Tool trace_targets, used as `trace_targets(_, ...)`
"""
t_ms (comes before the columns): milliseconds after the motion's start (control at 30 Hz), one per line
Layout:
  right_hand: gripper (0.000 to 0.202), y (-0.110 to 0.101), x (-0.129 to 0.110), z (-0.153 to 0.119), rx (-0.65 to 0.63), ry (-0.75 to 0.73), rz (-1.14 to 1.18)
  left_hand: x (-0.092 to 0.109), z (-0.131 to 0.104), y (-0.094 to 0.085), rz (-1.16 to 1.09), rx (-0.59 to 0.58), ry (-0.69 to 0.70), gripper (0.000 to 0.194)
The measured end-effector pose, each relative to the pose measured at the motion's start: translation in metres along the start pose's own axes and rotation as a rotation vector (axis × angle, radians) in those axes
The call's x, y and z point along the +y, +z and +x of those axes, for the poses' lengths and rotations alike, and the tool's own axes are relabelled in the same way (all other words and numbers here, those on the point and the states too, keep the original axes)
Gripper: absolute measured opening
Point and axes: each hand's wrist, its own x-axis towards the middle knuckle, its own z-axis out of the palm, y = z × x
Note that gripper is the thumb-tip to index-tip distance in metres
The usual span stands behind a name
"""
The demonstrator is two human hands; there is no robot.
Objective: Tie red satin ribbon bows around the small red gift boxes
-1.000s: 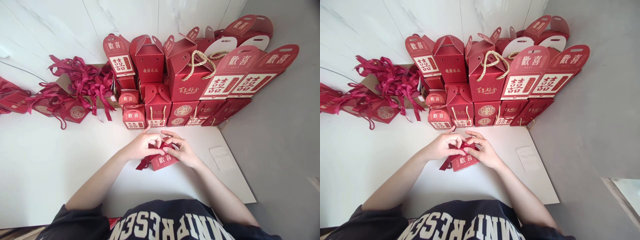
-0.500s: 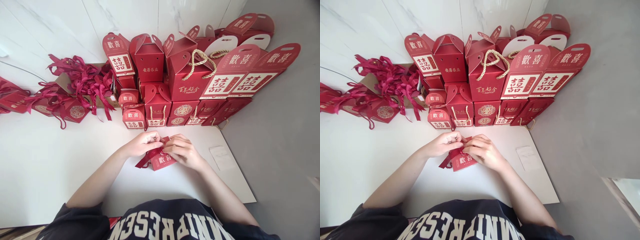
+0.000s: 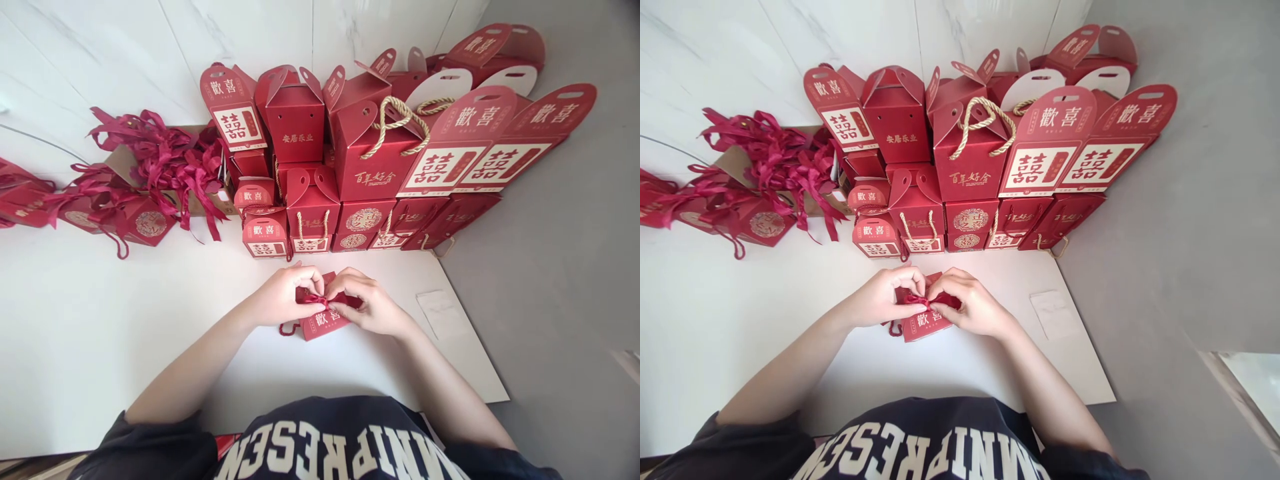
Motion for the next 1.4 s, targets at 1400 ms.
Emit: trace_targets(1400,0.005,0.005,-0.008,0.004,0.257,0.184,0.054,-0.017,-0.008,0.029,0.486,0.368,0.413,0.015)
